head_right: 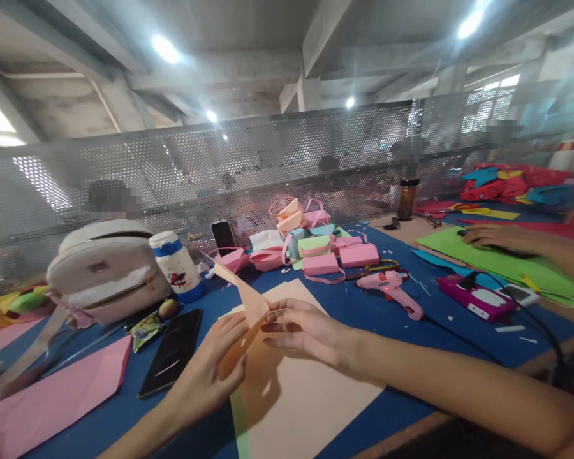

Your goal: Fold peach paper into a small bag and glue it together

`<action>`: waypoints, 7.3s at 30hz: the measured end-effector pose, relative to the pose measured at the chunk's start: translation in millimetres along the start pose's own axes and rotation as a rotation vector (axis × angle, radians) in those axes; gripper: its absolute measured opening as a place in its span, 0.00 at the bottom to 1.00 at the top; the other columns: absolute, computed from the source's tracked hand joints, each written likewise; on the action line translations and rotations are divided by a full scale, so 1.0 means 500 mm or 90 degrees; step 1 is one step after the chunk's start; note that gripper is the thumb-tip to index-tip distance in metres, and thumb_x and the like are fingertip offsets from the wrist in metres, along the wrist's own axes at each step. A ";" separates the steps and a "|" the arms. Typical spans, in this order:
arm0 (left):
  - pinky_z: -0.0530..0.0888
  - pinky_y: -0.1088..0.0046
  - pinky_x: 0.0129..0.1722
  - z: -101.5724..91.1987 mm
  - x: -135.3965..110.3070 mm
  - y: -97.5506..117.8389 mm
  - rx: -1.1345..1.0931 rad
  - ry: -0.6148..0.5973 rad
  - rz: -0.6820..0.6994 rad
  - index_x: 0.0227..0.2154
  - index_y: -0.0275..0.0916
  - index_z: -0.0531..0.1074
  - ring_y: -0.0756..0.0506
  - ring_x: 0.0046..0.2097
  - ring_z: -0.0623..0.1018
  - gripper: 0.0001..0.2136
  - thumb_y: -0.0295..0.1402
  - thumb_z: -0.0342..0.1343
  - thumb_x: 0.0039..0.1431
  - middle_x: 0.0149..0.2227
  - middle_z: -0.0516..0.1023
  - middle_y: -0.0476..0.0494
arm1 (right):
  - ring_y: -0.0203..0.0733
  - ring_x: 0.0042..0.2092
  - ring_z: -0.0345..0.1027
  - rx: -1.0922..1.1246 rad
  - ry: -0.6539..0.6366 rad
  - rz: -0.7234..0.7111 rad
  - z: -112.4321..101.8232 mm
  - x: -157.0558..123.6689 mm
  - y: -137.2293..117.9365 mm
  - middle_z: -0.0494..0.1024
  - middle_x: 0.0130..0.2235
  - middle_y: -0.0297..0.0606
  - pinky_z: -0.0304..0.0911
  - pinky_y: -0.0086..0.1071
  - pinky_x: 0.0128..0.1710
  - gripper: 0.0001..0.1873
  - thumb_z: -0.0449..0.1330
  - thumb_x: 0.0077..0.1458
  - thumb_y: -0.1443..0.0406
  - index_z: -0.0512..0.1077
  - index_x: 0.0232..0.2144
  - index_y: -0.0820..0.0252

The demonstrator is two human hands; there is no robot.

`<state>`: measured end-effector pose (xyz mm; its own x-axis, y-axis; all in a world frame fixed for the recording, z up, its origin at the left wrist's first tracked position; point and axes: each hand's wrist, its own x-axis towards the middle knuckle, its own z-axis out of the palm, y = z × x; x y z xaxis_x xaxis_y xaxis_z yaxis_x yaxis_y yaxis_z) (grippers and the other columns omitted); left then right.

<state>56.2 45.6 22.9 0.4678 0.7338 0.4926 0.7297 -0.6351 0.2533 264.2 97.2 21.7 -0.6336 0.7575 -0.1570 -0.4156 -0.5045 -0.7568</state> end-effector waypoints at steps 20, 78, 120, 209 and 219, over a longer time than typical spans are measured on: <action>0.75 0.63 0.50 -0.002 0.002 -0.015 -0.047 -0.087 -0.041 0.41 0.41 0.74 0.44 0.39 0.78 0.17 0.21 0.42 0.59 0.35 0.78 0.43 | 0.38 0.41 0.71 -0.512 -0.023 -0.294 -0.022 0.022 0.006 0.73 0.37 0.34 0.65 0.32 0.44 0.04 0.59 0.59 0.65 0.67 0.37 0.57; 0.73 0.62 0.57 -0.040 -0.052 -0.065 -0.198 -0.129 0.006 0.66 0.56 0.53 0.41 0.63 0.69 0.29 0.31 0.52 0.65 0.65 0.65 0.45 | 0.37 0.34 0.70 -0.824 -0.060 -0.948 -0.061 0.061 -0.031 0.79 0.32 0.38 0.63 0.33 0.37 0.06 0.62 0.62 0.66 0.77 0.33 0.60; 0.44 0.54 0.69 0.050 -0.085 -0.105 -0.013 -0.100 0.209 0.67 0.42 0.53 0.43 0.66 0.64 0.23 0.40 0.32 0.73 0.60 0.72 0.39 | 0.38 0.35 0.66 -0.862 -0.076 -0.808 -0.095 0.050 -0.001 0.77 0.32 0.38 0.62 0.33 0.37 0.07 0.60 0.63 0.66 0.77 0.34 0.60; 0.60 0.63 0.39 -0.039 0.009 -0.015 0.383 0.232 0.140 0.24 0.40 0.70 0.47 0.29 0.69 0.13 0.29 0.55 0.65 0.24 0.75 0.52 | 0.40 0.36 0.61 -1.006 0.005 -0.816 -0.024 0.070 0.006 0.76 0.31 0.34 0.53 0.34 0.37 0.10 0.63 0.61 0.61 0.73 0.29 0.58; 0.60 0.63 0.40 -0.041 -0.007 -0.011 0.373 0.250 0.162 0.26 0.41 0.71 0.47 0.29 0.70 0.10 0.28 0.55 0.65 0.24 0.76 0.52 | 0.40 0.34 0.59 -1.048 -0.032 -0.915 -0.029 0.058 0.011 0.72 0.28 0.34 0.52 0.33 0.35 0.13 0.60 0.63 0.63 0.68 0.26 0.59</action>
<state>40.4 41.7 36.8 0.5250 0.3714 0.7658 0.8204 -0.4605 -0.3390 252.9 122.2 3.8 -0.5112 0.1664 0.8432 0.2676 0.9631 -0.0278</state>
